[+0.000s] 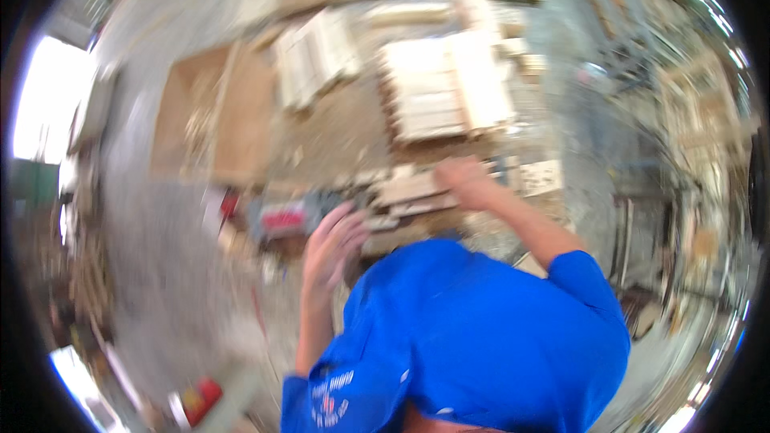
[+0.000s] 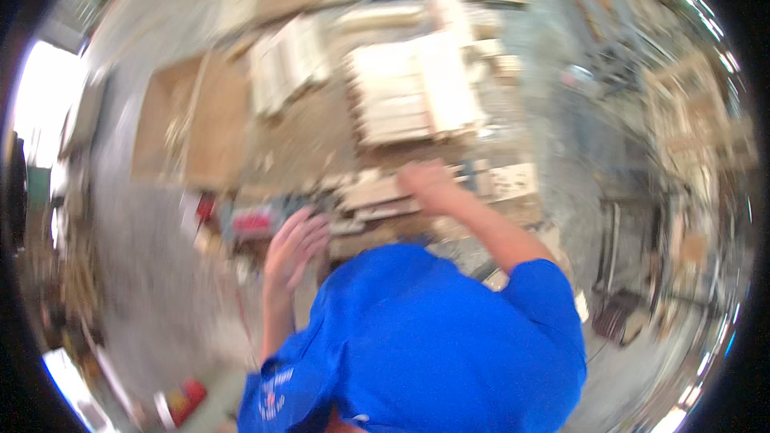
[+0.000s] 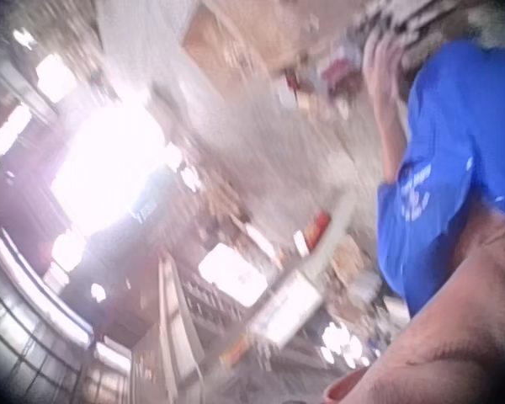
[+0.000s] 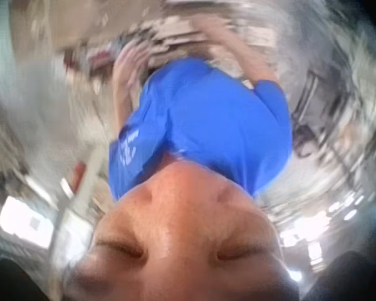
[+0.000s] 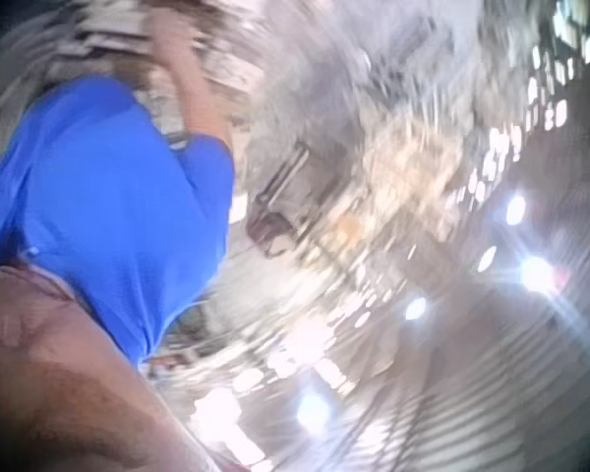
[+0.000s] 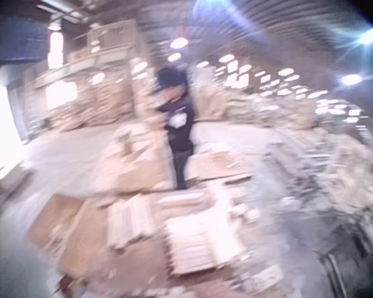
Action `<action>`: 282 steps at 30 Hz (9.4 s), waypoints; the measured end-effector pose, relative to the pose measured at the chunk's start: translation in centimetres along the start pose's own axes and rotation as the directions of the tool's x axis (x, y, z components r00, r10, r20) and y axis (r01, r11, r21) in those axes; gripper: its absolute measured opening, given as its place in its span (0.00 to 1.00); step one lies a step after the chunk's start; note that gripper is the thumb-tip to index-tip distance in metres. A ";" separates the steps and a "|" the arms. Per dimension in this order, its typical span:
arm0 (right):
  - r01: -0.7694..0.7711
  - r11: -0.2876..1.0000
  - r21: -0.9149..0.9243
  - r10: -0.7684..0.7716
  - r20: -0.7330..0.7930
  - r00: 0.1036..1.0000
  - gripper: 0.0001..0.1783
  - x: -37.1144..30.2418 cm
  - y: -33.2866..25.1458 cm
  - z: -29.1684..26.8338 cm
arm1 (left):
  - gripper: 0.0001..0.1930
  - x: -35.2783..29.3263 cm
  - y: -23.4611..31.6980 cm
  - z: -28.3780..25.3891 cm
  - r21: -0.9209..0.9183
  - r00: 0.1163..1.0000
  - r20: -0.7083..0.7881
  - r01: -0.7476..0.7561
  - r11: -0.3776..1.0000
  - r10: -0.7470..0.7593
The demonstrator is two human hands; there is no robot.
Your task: The person repeatedly picks up small wooden dowels and inserts them into pre-drilled holes on rectangular wooden pieces. They then place the assembled pieces onto a nearby stack. The process is repeated continuously throughout the clip.
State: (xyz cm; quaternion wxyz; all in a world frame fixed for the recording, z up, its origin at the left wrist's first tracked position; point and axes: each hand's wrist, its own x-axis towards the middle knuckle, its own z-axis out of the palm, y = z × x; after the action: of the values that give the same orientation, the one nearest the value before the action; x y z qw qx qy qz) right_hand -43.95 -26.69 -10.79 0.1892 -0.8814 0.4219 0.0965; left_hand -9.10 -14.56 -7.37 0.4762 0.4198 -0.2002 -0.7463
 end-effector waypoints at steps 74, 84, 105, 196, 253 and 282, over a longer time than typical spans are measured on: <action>-0.119 0.993 -0.021 0.101 -0.394 0.914 0.57 1.1 -3.6 5.0 | 0.19 -2.0 -2.3 -18.4 0.827 0.269 -0.441 0.493 0.271 0.857; -0.192 0.981 -0.040 0.165 -0.362 0.917 0.56 0.8 -3.4 5.3 | 0.22 -2.8 -1.6 -18.3 0.804 0.394 -0.462 0.565 0.187 0.795; -0.157 0.986 -0.052 0.120 -0.426 0.897 0.49 0.8 -3.5 5.1 | 0.19 -2.5 -0.4 -18.0 0.760 0.497 -0.412 0.650 -0.013 0.763; -0.639 0.763 0.099 0.595 -0.494 0.634 0.38 13.3 6.6 -9.1 | 0.16 -3.1 -0.3 -16.9 0.829 0.475 -0.448 0.538 0.153 0.757; -0.336 0.786 0.520 0.558 -0.362 0.746 0.40 37.7 -1.3 -10.3 | 0.13 -2.3 0.3 -15.8 0.825 0.349 -0.500 0.471 0.313 0.792; -0.478 0.808 0.345 0.571 -0.253 0.781 0.51 41.1 -4.8 -11.4 | 0.12 -2.9 0.5 -16.2 0.789 0.322 -0.532 0.525 0.320 0.783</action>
State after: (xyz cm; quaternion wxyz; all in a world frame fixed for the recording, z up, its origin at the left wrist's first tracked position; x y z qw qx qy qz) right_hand -14.34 -57.73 -12.72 0.1923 -0.6971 0.6874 -0.0668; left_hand 4.97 -10.62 -14.96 0.2323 0.9191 -0.3175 -0.0230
